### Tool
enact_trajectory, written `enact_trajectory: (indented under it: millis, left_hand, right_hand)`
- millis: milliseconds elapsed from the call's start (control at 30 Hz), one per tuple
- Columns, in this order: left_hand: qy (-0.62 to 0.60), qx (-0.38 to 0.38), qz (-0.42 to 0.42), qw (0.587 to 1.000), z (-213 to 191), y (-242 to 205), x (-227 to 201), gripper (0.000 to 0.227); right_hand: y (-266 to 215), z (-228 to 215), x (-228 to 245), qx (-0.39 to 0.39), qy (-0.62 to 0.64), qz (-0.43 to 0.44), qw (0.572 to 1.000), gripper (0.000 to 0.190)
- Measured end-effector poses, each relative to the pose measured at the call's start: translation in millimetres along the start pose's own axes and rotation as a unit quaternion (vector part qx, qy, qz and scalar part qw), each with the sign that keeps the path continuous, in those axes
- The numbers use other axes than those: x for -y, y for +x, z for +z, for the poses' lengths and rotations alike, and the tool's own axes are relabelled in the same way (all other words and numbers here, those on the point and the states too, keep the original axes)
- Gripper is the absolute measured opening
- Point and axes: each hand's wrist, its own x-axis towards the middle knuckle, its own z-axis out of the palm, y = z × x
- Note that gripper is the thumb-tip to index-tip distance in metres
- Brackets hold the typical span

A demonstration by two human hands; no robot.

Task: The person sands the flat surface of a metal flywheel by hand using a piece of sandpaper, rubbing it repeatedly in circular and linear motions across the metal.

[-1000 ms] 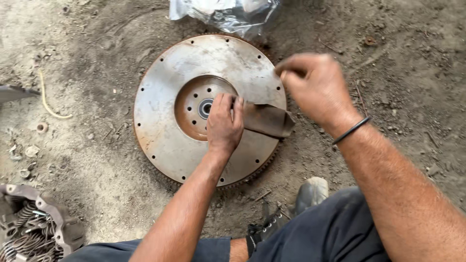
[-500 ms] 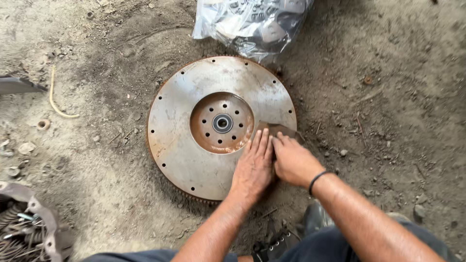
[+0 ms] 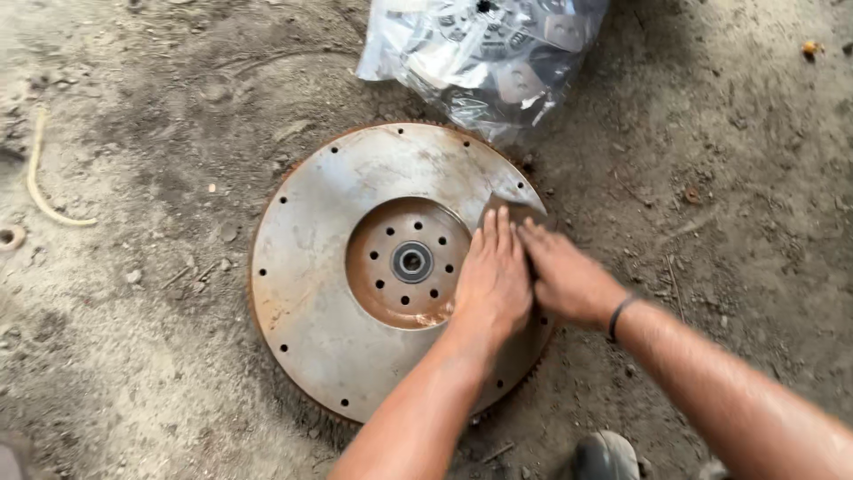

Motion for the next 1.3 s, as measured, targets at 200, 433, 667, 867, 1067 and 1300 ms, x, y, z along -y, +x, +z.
enact_trajectory:
  millis: [200, 433, 667, 867, 1067, 1300]
  left_hand:
    - [0.082, -0.011, -0.015, 0.996, -8, 10, 3, 0.073]
    - [-0.069, 0.017, 0.023, 0.997, -4, -153, -38, 0.098]
    - [0.029, 0.074, 0.034, 0.996, -20, -78, -23, 0.107]
    - [0.109, 0.066, 0.026, 0.992, -23, 23, -1, 0.100]
    - [0.101, 0.072, 0.038, 0.992, -20, -50, -23, 0.109]
    - [-0.026, 0.103, 0.053, 0.993, -25, -143, -57, 0.120]
  right_hand:
    - [19, -4, -11, -0.015, 0.013, -0.036, 0.999, 0.085]
    - [-133, 28, 52, 0.131, -0.111, -0.157, 0.973, 0.084]
    - [-80, 16, 18, 0.025, -0.121, -0.162, 0.979, 0.083]
    - [17, -4, -41, 0.000, -0.078, -0.115, 0.990, 0.080]
    - [-50, 11, -5, 0.019, -0.114, -0.158, 0.981, 0.086]
    - [-144, 4, 48, 0.169, -0.119, -0.138, 0.969, 0.081]
